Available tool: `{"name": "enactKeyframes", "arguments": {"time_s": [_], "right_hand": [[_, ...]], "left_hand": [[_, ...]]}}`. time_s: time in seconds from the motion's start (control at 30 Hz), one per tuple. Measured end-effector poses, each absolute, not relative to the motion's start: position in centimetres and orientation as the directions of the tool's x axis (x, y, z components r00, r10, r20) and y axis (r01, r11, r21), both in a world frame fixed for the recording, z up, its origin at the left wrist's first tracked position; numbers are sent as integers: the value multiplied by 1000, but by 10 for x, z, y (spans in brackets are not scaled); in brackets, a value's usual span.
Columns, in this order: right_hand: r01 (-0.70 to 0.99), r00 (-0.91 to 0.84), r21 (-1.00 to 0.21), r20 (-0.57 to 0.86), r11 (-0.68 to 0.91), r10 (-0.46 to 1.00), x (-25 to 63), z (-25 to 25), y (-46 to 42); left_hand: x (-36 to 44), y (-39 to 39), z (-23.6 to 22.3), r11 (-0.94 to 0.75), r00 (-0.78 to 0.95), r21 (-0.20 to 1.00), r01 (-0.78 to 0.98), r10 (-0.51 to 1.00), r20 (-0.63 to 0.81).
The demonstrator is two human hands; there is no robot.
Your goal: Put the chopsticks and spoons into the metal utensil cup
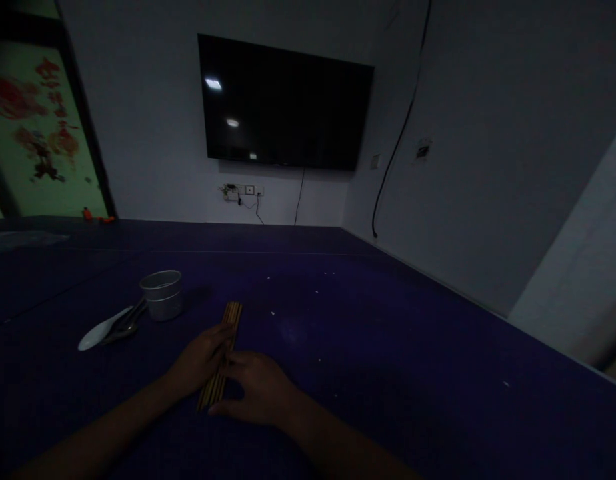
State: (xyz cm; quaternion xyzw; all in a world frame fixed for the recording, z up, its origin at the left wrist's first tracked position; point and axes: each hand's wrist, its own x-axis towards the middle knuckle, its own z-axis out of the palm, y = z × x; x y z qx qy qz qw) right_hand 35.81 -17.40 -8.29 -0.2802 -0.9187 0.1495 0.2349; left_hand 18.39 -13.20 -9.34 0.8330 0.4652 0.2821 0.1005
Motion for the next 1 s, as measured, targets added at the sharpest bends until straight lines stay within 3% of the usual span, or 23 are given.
{"name": "enactKeyframes", "arguments": {"time_s": [1.0], "right_hand": [[460, -748, -372, 328, 806, 577, 358, -81, -177]], "left_hand": [[181, -130, -95, -547, 417, 407, 732, 831, 367]]}}
